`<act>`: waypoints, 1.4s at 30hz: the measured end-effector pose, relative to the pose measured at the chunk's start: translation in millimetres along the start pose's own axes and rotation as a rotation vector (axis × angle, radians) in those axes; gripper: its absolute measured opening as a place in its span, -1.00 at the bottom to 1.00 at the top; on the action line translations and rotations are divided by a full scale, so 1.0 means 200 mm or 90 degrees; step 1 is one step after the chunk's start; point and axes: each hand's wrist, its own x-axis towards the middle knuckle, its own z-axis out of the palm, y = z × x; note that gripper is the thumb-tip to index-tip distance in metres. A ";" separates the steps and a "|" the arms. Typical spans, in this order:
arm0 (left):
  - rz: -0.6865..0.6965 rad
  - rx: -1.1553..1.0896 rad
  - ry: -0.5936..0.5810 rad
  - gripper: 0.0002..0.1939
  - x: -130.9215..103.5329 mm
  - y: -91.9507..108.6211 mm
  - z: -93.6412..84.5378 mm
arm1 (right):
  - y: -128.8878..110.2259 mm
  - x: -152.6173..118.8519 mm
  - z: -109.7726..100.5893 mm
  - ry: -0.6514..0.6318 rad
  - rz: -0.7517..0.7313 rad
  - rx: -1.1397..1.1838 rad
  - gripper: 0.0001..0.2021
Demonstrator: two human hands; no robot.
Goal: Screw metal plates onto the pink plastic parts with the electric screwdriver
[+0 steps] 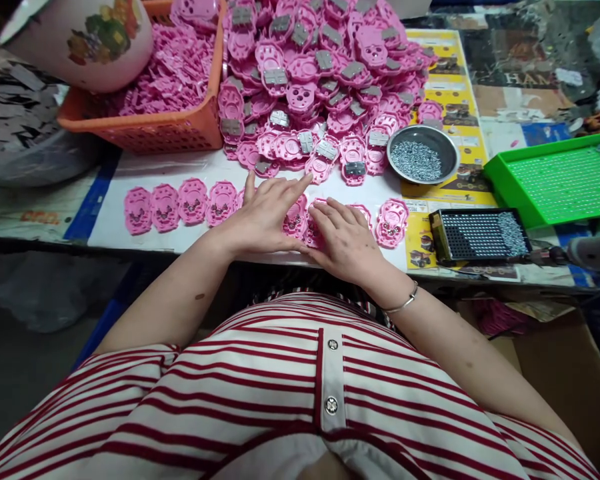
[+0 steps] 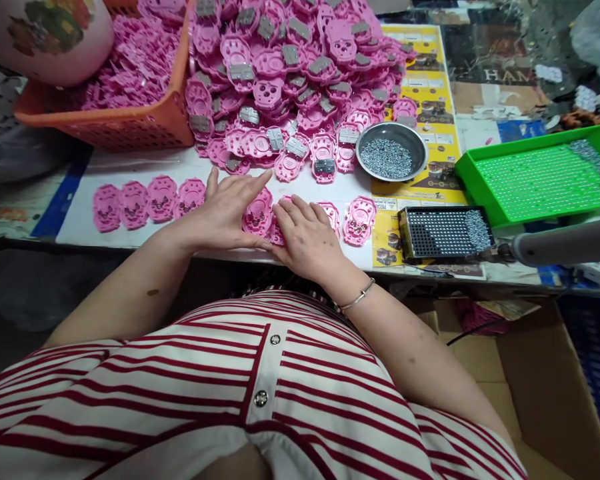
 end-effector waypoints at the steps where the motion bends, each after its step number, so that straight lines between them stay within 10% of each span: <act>1: -0.003 0.002 -0.001 0.25 0.00 0.00 0.00 | 0.00 0.01 0.00 -0.019 0.002 0.007 -0.29; 23: 0.070 -0.060 -0.056 0.28 0.16 0.06 0.09 | 0.16 -0.16 -0.08 -0.011 0.095 -0.063 -0.40; 32: -0.094 -0.059 0.226 0.17 -0.16 -0.19 0.06 | 0.24 -0.31 -0.04 0.127 0.148 -0.108 -0.11; 42: -0.155 0.001 0.365 0.07 -0.32 -0.28 0.19 | 0.29 -0.29 -0.02 0.042 0.264 -0.087 -0.05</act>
